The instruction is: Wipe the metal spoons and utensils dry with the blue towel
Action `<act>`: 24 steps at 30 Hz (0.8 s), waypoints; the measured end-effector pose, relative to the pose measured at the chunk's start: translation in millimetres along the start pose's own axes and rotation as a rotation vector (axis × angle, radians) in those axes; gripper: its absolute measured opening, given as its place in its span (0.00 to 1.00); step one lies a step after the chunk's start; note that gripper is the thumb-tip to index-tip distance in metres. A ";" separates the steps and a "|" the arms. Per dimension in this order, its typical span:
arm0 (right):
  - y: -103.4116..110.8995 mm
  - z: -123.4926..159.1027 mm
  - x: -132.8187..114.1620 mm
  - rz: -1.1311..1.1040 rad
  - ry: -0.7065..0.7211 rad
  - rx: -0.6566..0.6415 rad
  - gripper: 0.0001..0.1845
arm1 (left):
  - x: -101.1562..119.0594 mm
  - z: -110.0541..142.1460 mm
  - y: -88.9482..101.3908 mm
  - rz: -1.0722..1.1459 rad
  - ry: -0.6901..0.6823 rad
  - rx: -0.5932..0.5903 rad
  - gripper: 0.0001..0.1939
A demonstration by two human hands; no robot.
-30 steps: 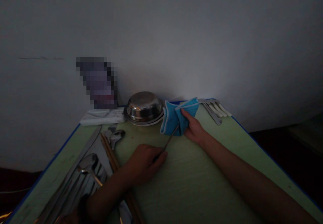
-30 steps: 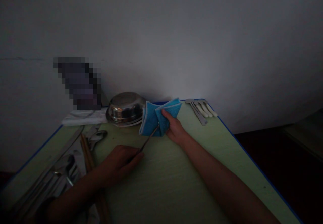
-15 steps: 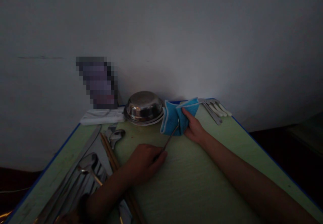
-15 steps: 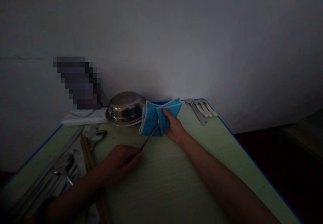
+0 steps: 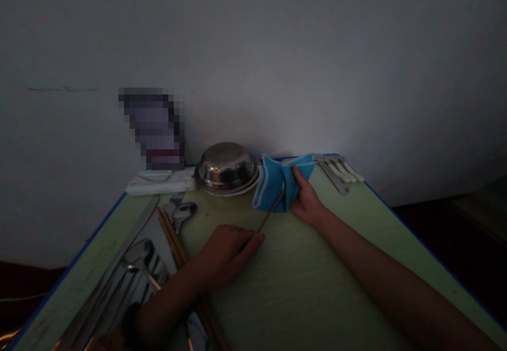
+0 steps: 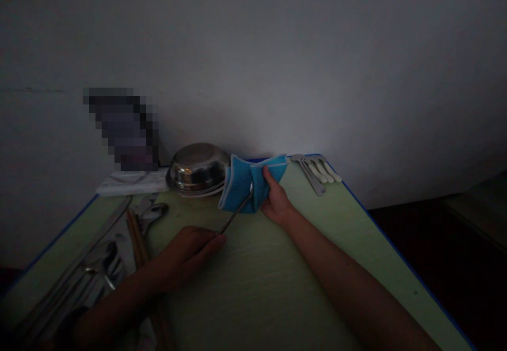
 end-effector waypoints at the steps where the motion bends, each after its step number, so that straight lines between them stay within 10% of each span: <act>1: 0.1 -0.1 0.1 -0.001 -0.001 -0.001 0.17 | -0.3 0.1 -0.3 0.000 0.001 0.000 0.24; 24: -3.1 3.5 -0.4 0.008 -0.002 0.005 0.15 | -0.4 0.0 0.1 -0.024 0.016 0.004 0.21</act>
Point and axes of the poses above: each hand's wrist, its own z-axis away from the middle knuckle, its own y-axis out of the back of the hand, x = y × z, the point moved 6 cm from there along -z, towards the middle knuckle, and after that the axes turned 10 degrees about -y, right-handed, at the moved point
